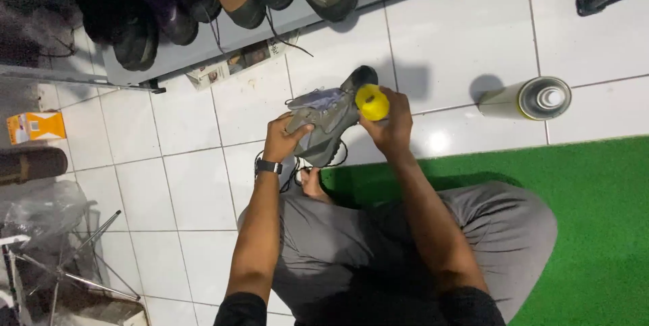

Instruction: A person cleans a shoe by applying a cleaning agent and scrubbing the surface with a yellow sponge while sitting on the floor.

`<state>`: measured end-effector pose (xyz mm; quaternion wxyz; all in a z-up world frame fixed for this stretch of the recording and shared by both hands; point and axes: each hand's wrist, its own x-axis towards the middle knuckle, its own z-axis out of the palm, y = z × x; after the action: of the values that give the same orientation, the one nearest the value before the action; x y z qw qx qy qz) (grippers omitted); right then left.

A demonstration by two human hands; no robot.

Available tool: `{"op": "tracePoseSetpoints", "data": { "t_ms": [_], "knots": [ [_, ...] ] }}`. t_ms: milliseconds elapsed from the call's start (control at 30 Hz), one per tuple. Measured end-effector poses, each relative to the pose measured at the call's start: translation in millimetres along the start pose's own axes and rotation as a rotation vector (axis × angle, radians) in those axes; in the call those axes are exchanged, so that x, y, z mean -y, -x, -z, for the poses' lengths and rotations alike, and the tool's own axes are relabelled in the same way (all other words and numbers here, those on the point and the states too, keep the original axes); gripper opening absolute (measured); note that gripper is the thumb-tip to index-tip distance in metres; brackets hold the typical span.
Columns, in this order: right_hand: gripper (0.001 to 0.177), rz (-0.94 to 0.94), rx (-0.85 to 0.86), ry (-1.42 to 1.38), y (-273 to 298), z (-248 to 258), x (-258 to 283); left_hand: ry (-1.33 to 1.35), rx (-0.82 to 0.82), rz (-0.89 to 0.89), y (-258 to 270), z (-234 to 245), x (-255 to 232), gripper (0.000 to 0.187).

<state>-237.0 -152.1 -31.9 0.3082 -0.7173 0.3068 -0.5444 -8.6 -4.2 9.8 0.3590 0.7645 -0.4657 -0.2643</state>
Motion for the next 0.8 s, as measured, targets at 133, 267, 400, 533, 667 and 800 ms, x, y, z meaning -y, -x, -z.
{"op": "tracePoseSetpoints", "data": {
  "t_ms": [133,267,400,533,667,800],
  "knots": [
    [0.054,0.006,0.033,0.217,21,-11,2,0.017,-0.012,0.036,4,-2,7,0.022],
    [0.057,0.095,0.232,-0.128,64,-24,-1,0.083,-0.006,0.122,8,-1,19,0.026],
    [0.043,-0.034,0.217,-0.181,37,-19,-8,0.074,-0.019,0.126,10,-2,13,0.024],
    [0.061,-0.076,0.060,0.076,27,-12,-25,0.058,-0.014,0.097,8,-5,27,0.024],
    [0.048,0.140,0.084,-0.118,59,-16,-9,0.054,-0.009,0.082,10,-4,6,0.026],
    [0.049,0.310,-0.087,0.024,35,-16,9,0.032,-0.014,-0.015,8,-8,24,0.025]
  ]
}}
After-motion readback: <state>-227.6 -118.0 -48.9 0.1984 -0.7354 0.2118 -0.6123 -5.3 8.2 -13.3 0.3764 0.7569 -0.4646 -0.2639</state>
